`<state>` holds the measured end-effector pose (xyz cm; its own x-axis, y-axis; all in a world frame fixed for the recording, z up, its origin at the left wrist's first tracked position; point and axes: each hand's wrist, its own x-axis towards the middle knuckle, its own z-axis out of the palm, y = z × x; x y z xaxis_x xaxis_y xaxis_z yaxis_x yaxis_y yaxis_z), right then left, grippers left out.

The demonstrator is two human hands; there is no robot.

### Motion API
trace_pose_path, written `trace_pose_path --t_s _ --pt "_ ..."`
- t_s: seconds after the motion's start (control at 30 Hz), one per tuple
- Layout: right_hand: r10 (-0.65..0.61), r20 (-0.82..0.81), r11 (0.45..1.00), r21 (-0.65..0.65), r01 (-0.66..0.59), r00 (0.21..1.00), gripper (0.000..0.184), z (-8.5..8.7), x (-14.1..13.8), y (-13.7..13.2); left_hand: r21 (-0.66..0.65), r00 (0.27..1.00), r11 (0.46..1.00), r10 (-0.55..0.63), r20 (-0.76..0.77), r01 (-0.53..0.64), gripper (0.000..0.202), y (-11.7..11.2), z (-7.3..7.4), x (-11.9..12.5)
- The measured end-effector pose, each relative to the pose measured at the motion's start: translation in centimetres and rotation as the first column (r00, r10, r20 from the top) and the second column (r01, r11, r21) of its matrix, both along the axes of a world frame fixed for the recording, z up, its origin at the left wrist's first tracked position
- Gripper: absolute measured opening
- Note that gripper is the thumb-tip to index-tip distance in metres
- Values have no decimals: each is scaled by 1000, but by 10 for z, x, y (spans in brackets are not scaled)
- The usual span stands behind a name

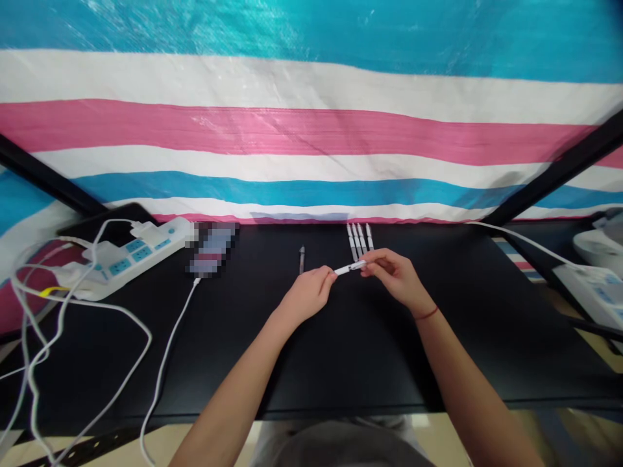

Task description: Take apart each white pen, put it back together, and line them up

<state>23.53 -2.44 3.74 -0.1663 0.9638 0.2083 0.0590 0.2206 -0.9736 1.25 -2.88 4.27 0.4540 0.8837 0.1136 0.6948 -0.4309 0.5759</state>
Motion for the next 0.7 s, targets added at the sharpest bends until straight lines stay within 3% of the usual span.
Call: trace_pose_path --t_s 0.1,0.27,0.37,0.53,0.7 --pt "-24 -21 1000 1 24 999 25 1 -3 -2 2 999 1000 15 49 -15 31 1 -1 0" --pt "-38 59 991 -125 45 998 30 -1 -2 3 45 990 999 22 137 -28 30 3 -7 -1" --pt "-57 9 983 -176 58 998 31 -3 3 7 29 975 997 59 213 -67 35 5 -9 -3" --pt "-89 -96 970 -233 64 991 28 0 7 7 -39 920 978 205 335 -203 28 9 -10 -7" --pt "-81 -112 975 -215 55 990 38 3 8 6 -168 865 960 276 420 -224 29 11 -12 -6"
